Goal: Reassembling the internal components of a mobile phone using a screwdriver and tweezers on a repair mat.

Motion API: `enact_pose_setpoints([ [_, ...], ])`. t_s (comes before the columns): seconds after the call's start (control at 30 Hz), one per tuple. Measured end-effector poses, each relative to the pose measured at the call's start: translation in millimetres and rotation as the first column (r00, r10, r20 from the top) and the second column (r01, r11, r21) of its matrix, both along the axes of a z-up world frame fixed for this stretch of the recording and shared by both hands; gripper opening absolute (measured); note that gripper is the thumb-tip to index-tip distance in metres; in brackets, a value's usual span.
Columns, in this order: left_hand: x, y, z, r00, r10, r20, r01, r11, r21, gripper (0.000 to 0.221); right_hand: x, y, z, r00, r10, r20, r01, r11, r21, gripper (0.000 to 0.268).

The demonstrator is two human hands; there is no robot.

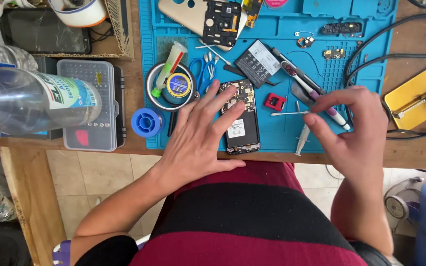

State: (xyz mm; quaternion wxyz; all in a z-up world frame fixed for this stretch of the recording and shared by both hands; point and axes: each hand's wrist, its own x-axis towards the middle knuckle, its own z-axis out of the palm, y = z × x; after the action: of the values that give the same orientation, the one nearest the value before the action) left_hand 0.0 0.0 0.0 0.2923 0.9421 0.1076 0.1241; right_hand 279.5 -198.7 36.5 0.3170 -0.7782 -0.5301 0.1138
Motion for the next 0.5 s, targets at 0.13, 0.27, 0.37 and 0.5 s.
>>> enact_pose_setpoints([
  [0.13, 13.3, 2.3, 2.2, 0.996, -0.012, -0.085, 0.023, 0.991, 0.131, 0.163, 7.2, -22.1, -20.9, 0.989, -0.129, 0.069, 0.125, 0.99, 0.06, 0.03],
  [0.27, 23.7, 5.3, 6.0, 0.986, -0.018, -0.163, 0.053, 0.975, 0.217, 0.168, 22.8, -24.0, -18.4, 0.966, -0.049, 0.254, 0.034, 0.997, 0.062, 0.027],
  [0.37, 25.7, 7.0, 4.4, 0.981, -0.018, -0.191, 0.064, 0.969, 0.238, 0.168, 21.0, -23.0, -20.4, 0.949, -0.024, 0.314, 0.011, 0.999, 0.041, 0.024],
  [0.5, 22.1, 11.2, -1.0, 0.978, -0.066, -0.196, 0.112, 0.966, 0.233, 0.17, 8.1, -20.2, -34.9, 0.891, -0.027, 0.452, 0.069, 0.995, -0.077, 0.031],
])
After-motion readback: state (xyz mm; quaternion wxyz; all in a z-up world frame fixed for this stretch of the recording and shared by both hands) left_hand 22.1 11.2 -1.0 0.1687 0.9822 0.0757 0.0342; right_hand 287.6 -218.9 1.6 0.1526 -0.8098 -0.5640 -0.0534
